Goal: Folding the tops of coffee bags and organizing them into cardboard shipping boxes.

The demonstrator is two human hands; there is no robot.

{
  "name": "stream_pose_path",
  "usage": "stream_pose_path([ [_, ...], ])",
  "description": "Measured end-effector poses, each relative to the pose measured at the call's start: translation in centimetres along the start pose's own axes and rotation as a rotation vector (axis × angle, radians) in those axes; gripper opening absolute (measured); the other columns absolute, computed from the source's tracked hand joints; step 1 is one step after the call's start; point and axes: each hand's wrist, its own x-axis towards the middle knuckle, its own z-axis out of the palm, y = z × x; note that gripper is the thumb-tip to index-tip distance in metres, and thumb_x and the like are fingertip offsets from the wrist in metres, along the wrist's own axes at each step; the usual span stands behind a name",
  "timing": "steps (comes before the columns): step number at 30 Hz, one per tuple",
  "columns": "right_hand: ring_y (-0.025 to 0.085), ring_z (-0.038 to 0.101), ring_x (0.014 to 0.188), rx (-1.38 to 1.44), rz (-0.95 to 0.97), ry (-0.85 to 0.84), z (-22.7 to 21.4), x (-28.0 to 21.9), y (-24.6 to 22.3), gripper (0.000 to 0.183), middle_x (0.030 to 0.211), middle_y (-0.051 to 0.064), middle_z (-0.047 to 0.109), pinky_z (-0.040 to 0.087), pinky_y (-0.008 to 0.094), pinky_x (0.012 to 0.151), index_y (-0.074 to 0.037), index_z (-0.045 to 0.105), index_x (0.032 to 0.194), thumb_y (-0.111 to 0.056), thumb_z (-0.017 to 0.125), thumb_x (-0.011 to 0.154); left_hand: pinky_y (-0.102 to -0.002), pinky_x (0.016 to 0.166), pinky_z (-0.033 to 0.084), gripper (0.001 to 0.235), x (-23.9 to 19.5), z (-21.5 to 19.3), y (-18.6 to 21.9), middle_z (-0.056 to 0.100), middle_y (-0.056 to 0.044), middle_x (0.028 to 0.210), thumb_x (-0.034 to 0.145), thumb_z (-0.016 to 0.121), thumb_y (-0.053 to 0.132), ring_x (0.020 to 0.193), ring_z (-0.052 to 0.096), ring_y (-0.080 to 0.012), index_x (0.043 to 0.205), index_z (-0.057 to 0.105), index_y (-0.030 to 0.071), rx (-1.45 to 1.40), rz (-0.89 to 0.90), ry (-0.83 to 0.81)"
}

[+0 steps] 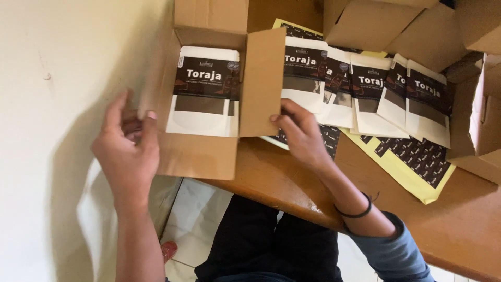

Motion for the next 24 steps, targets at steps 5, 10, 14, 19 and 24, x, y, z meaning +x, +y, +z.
stream_pose_path([
  [5, 0.012, 0.059, 0.085, 0.025, 0.183, 0.259, -3.3, -2.4, -0.8, 0.031, 0.098, 0.005, 0.07, 0.045, 0.024, 0.075, -0.002, 0.069, 0.116, -0.012, 0.055, 0.09, -0.027, 0.06, 0.049, 0.026, -1.5, -1.1, 2.7, 0.071, -0.012, 0.092, 0.102, 0.067, 0.007, 0.067, 0.059, -0.0137, 0.124, 0.069, -0.007, -0.052, 0.022, 0.064],
  [10, 0.042, 0.064, 0.124, -0.725, -0.653, 0.323, -11.0, -7.0, 4.9, 0.047, 0.137, 0.027, 0.06, 0.053, 0.046, 0.103, 0.002, 0.063, 0.117, 0.027, 0.064, 0.077, -0.024, 0.063, 0.047, 0.034, -3.2, -0.4, 5.2, 0.069, -0.01, 0.096, 0.097, 0.064, 0.006, 0.077, 0.059, -0.0125, 0.13, 0.062, -0.002, -0.314, -0.103, -0.003],
  [14, 0.023, 0.055, 0.102, -0.089, -0.301, 0.509, -13.4, -11.1, 5.2, 0.011, 0.113, 0.019, 0.055, 0.043, 0.032, 0.08, 0.005, 0.06, 0.1, 0.002, 0.06, 0.09, -0.029, 0.074, 0.062, 0.047, -3.9, 1.4, 6.7, 0.074, -0.018, 0.116, 0.092, 0.061, 0.011, 0.098, 0.073, -0.023, 0.137, 0.053, 0.002, -0.553, -0.175, -0.241],
  [19, 0.025, 0.064, 0.094, 0.617, 0.005, 0.637, -12.9, -15.4, 2.1, 0.029, 0.1, 0.012, 0.067, 0.048, 0.03, 0.075, 0.002, 0.066, 0.101, -0.016, 0.055, 0.081, -0.03, 0.085, 0.057, 0.057, -6.3, 5.2, 7.4, 0.071, -0.022, 0.121, 0.088, 0.059, 0.007, 0.102, 0.069, -0.0231, 0.144, 0.048, 0.001, -0.866, -0.316, -0.383],
  [24, 0.021, 0.056, 0.098, 0.648, 0.072, 0.9, -15.0, -20.0, 6.3, 0.02, 0.098, 0.008, 0.059, 0.042, 0.028, 0.082, -0.001, 0.061, 0.084, -0.016, 0.051, 0.077, -0.02, 0.064, 0.042, 0.055, -8.9, 7.7, 7.7, 0.072, -0.015, 0.101, 0.091, 0.058, 0.011, 0.076, 0.058, -0.0098, 0.144, 0.049, 0.0, -0.89, -0.261, -0.405],
])
